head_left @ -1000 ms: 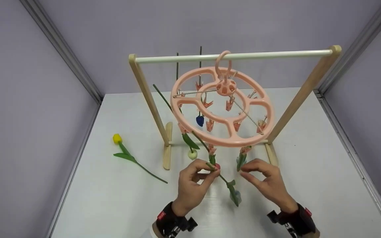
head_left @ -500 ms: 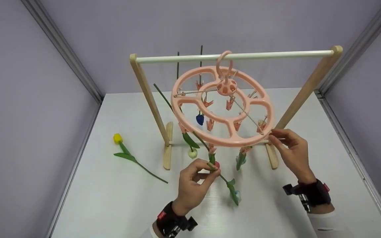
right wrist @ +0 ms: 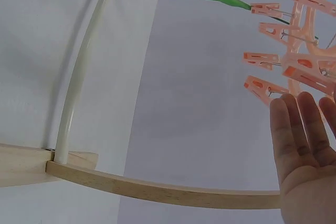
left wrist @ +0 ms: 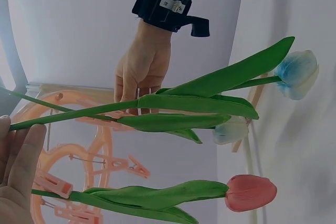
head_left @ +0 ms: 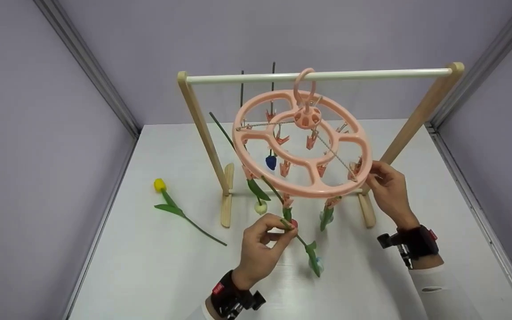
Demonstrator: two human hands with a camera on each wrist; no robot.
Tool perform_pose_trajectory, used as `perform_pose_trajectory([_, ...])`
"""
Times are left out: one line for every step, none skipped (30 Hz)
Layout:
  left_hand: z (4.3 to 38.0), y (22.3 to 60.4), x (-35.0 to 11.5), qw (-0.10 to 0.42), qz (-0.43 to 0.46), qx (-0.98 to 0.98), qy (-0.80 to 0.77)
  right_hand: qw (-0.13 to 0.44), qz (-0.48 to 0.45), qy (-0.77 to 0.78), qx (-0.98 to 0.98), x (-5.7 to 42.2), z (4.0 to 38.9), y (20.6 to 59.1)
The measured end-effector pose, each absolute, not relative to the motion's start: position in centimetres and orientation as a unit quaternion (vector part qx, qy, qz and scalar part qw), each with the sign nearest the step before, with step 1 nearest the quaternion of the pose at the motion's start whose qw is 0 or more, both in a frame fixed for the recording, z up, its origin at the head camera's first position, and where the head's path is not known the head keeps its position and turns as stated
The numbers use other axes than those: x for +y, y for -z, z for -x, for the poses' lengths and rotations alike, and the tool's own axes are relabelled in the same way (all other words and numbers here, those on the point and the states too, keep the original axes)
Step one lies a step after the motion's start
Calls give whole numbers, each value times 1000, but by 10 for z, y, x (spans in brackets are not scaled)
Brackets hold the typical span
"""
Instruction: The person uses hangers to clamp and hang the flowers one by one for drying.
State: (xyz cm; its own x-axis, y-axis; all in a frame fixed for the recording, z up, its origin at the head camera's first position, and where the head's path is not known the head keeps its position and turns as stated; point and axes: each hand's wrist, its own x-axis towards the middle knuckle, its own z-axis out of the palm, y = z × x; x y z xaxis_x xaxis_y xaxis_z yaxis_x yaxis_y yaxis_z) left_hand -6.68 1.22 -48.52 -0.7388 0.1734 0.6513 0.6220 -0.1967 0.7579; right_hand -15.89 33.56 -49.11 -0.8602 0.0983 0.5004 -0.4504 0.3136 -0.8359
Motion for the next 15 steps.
perform_pose_trajectory([67, 486, 12, 160, 326, -612, 702, 236, -119, -578, -772, 335, 160, 491])
perform_pose_trajectory([67, 486, 12, 162, 328, -611, 702, 234, -124, -583, -768, 335, 160, 491])
perform_pose_trajectory([67, 486, 12, 163, 329, -610, 702, 231, -128, -587, -765, 335, 160, 491])
perform_pose_trajectory([68, 486, 12, 165, 331, -610, 701, 229, -131, -594, -760, 334, 161, 491])
perform_pose_trajectory([68, 486, 11, 166, 332, -609, 701, 227, -134, -600, -756, 334, 161, 491])
perform_pose_trajectory([68, 486, 11, 166, 333, -609, 701, 225, -135, -605, -752, 334, 161, 491])
perform_pose_trajectory([68, 486, 11, 167, 334, -608, 701, 225, -135, -609, -748, 334, 161, 492])
perform_pose_trajectory([68, 486, 11, 167, 335, -607, 701, 224, -134, -615, -744, 333, 161, 491])
perform_pose_trajectory([68, 486, 11, 168, 335, -606, 701, 225, -130, -618, -742, 333, 161, 490])
perform_pose_trajectory([68, 486, 11, 168, 336, -606, 702, 225, -125, -619, -742, 333, 161, 490])
perform_pose_trajectory([68, 486, 12, 169, 336, -605, 702, 226, -119, -618, -743, 333, 161, 489])
perform_pose_trajectory([68, 486, 12, 169, 337, -604, 702, 227, -113, -618, -744, 333, 161, 488])
perform_pose_trajectory([68, 485, 12, 170, 337, -604, 701, 228, -107, -619, -744, 332, 160, 487])
perform_pose_trajectory([69, 485, 12, 171, 338, -605, 701, 229, -100, -620, -744, 332, 160, 486])
perform_pose_trajectory([68, 485, 12, 171, 336, -606, 701, 229, -92, -619, -746, 332, 160, 486])
